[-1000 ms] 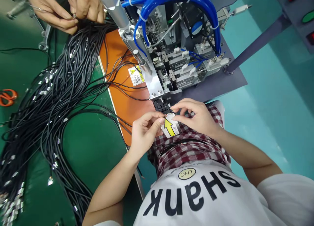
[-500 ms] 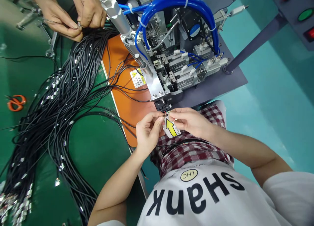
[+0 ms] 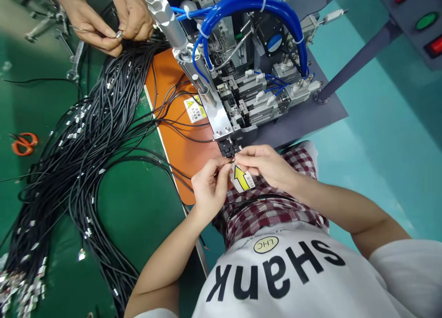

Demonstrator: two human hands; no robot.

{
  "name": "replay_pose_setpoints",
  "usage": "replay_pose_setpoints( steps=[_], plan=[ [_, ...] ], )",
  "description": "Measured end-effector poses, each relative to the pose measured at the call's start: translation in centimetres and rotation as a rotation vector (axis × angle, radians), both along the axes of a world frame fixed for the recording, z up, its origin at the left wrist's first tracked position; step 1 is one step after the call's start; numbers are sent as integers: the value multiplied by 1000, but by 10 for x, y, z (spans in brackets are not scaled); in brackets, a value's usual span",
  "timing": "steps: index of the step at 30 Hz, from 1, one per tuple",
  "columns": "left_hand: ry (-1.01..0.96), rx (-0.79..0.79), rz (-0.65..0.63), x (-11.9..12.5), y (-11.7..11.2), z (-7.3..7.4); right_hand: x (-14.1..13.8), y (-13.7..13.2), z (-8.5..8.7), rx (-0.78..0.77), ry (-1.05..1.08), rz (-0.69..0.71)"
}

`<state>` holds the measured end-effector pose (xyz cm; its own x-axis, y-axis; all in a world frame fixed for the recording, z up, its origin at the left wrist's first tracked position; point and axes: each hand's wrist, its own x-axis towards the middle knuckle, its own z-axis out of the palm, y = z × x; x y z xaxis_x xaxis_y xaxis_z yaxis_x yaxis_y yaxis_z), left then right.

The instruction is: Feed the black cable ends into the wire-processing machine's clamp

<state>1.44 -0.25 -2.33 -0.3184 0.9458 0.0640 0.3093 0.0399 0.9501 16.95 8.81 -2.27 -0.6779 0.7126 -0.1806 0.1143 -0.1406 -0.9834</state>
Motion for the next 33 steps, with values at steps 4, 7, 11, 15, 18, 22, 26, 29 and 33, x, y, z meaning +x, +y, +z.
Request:
replay_pose_setpoints(
  steps=[4,7,11,15,18,22,26,29,33],
  plan=[
    [-60,-36,-5,0,0,-1,2,-6,-6,-93,48,-75],
    [-209,-72,-34,-2,2,4,11,-8,-8,450,-94,-222],
    [-255,-89,-61,-2,3,8,18,-5,-10,931,-234,-179],
    [-213,-82,-54,-1,0,4,17,-2,-1,886,-264,-95],
    [-101,-59,-62,1,-2,2,15,0,9,543,-150,-75],
    [-133,-58,-154,5,3,7,14,0,12,200,-44,-81],
    [-125,26,-167,8,11,11,15,-2,4,-8,10,-74],
    [-246,15,-119,11,12,9,16,-5,3,-75,30,-33],
    [-249,48,25,19,8,5,21,-8,12,398,-132,-79]
  ],
)
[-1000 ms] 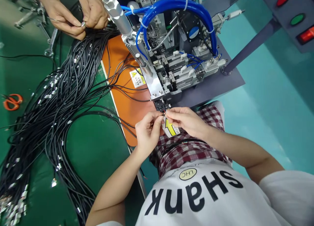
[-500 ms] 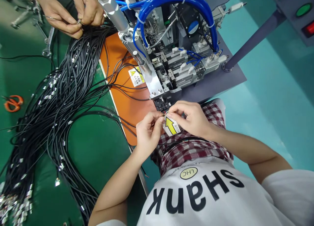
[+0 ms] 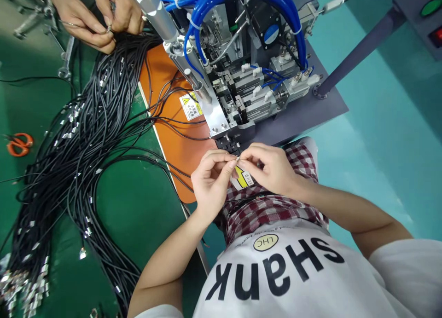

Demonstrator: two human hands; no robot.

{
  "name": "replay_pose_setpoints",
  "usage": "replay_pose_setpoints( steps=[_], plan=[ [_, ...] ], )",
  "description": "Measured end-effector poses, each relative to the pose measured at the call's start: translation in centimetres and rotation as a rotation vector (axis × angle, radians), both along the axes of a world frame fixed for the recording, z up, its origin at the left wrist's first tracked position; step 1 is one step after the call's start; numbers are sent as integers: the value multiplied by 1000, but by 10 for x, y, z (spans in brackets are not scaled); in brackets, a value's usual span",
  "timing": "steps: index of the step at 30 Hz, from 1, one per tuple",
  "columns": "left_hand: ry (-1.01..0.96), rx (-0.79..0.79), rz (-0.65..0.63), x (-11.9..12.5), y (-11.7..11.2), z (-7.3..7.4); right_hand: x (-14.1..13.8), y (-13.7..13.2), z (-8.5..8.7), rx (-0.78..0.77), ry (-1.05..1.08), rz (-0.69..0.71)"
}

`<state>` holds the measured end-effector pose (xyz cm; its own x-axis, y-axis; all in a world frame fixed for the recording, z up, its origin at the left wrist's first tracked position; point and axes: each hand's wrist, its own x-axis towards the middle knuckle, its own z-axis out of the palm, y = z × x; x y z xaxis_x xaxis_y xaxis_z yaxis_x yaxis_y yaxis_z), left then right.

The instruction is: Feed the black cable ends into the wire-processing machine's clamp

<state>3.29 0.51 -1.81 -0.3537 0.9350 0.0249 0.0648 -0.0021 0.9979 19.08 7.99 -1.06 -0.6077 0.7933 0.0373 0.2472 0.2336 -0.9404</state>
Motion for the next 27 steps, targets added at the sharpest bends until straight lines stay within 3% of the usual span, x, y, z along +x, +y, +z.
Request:
replay_pose_setpoints(
  steps=[2,7,9,11,13,15,18,19,21,24,27],
  plan=[
    [58,5,43,3,-2,-2,1,0,2,117,-70,-1],
    [-132,-57,-26,0,0,-4,-2,3,-13,-365,38,178],
    [-241,-87,-52,-4,2,-3,-2,1,-18,-431,102,146],
    [-320,-123,-68,-8,4,0,-1,-1,-19,-261,114,23],
    [-366,-154,-78,-13,4,3,1,-2,-17,86,35,-54],
    [-392,-171,-81,-18,5,4,2,1,-13,369,-62,-21],
    [-406,-181,-99,-21,5,4,2,10,-5,478,-125,102],
    [-401,-181,-111,-22,4,3,1,13,-4,421,-118,132],
    [-319,-153,-113,-20,2,0,-2,16,-3,137,-68,162],
    [6,-5,-31,-15,-2,-4,-7,15,-9,-320,-6,174],
    [77,-4,-32,-14,-3,-6,-8,7,-19,-506,25,229]
  ],
)
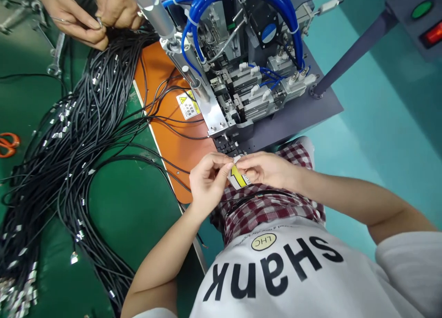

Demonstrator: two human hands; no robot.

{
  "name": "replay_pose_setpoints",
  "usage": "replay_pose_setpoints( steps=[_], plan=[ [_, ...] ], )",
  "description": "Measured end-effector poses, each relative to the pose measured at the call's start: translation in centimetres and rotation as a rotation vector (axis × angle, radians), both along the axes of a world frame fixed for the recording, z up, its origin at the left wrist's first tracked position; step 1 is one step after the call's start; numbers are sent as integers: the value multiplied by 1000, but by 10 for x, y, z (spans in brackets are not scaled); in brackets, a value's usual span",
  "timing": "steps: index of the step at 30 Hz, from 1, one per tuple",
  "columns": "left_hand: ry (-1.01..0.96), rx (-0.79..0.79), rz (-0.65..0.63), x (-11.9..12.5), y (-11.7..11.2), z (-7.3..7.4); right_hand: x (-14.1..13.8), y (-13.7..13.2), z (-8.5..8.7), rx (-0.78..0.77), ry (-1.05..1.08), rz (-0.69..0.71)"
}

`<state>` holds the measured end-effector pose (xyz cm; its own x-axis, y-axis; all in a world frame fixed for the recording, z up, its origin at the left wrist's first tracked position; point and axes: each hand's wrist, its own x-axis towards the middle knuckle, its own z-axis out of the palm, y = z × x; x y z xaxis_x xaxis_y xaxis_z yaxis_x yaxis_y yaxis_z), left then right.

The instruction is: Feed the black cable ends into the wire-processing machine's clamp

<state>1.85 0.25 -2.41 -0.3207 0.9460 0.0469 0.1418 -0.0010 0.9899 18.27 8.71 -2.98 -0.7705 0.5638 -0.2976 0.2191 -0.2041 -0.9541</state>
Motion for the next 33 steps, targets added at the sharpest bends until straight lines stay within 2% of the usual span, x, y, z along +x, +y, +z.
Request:
replay_pose_setpoints(
  steps=[1,2,3,5,7,8,9,10,12,15,17,18,19,20,21,23,25,27,29,30,33],
  plan=[
    [-79,-51,-24,-1,1,1,1,-3,-2,7,13,-15],
    [-175,-101,-46,-3,2,1,2,-4,-3,80,19,-54],
    [-264,-139,-65,-5,3,3,4,-5,-3,223,16,-106],
    [-383,-161,-88,-9,6,5,8,-3,-1,641,-10,-177],
    [-443,-170,-102,-13,8,7,10,3,4,989,-20,-129],
    [-461,-185,-110,-13,9,7,10,7,8,1076,-14,-74],
    [-473,-202,-121,-13,8,6,10,10,11,1099,-5,-14],
    [-472,-214,-132,-13,7,6,9,13,14,1055,0,29],
    [-380,-182,-116,-10,4,3,5,16,19,762,-9,51],
    [-40,14,-5,-6,-1,-1,0,13,17,282,-44,39],
    [61,57,9,-5,-2,-2,-2,7,10,131,-43,54],
    [18,26,-17,-6,-1,-2,-2,4,6,105,-34,43],
    [-69,-27,-50,-7,0,-2,0,0,3,126,-22,9],
    [-173,-78,-78,-9,2,-1,1,-2,0,216,-14,-43],
    [-269,-117,-98,-11,4,0,3,-3,-2,369,-11,-93],
    [-396,-153,-115,-16,8,2,6,-2,-3,785,-16,-133],
    [-455,-175,-117,-20,10,4,7,5,1,1129,-12,-70],
    [-503,-211,-133,-22,10,4,6,13,8,1297,4,24],
    [-546,-249,-164,-23,10,3,4,19,19,1283,3,107],
    [-558,-257,-175,-22,9,1,2,22,24,1209,-9,139],
    [-446,-168,-139,-17,6,-3,-3,23,30,775,-63,138]
  ],
)
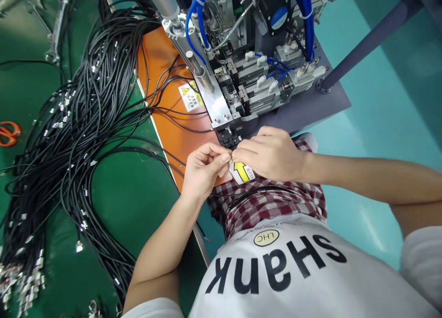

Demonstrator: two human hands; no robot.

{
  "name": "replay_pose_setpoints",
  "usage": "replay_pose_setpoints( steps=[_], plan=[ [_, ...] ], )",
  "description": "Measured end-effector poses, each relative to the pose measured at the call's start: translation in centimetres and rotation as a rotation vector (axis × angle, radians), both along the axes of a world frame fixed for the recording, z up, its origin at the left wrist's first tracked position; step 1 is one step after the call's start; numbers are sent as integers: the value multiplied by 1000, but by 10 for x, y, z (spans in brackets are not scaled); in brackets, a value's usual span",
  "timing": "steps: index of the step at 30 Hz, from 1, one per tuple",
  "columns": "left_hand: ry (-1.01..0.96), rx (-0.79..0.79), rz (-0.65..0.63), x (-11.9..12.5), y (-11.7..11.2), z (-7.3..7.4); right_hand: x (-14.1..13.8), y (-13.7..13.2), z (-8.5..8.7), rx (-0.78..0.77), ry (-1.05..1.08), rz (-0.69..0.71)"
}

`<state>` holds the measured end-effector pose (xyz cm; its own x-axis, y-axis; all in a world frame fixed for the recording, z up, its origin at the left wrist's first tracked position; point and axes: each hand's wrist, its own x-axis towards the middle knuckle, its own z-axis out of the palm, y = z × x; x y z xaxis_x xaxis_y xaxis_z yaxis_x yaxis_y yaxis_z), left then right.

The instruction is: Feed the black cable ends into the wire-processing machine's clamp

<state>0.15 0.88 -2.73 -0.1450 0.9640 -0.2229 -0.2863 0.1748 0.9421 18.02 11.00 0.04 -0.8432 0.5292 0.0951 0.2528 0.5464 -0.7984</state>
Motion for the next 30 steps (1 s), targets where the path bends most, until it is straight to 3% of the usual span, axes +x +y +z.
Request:
replay_pose_setpoints(
  steps=[4,6,8,10,12,14,16,19,22,25,26,27,30],
  plan=[
    [420,243,129,7,-4,-3,0,-8,-14,-511,-63,-37],
    [383,207,87,6,-4,-2,5,-13,-23,-593,-41,-87],
    [202,104,33,2,-1,0,10,-16,-27,-383,14,-173],
    [57,36,8,-3,2,2,12,-14,-26,-17,44,-180],
    [-11,-7,-6,-6,4,3,12,-9,-20,258,35,-90],
    [-51,-53,-26,-8,5,2,10,-3,-10,344,16,23],
    [-70,-81,-47,-7,4,1,6,2,0,249,3,89],
    [18,-8,-26,-2,1,-2,1,6,4,-191,-6,34],
    [331,206,63,3,-4,-3,-3,6,-9,-653,-61,-12],
    [506,308,27,3,-7,-1,-2,5,-23,-1029,-104,-4],
    [482,284,-20,1,-7,1,-1,5,-24,-1054,-75,-27],
    [446,241,-76,-1,-7,3,0,4,-23,-983,-24,-63],
    [443,92,-236,-7,-7,12,6,2,-15,-535,130,-169]
  ],
)
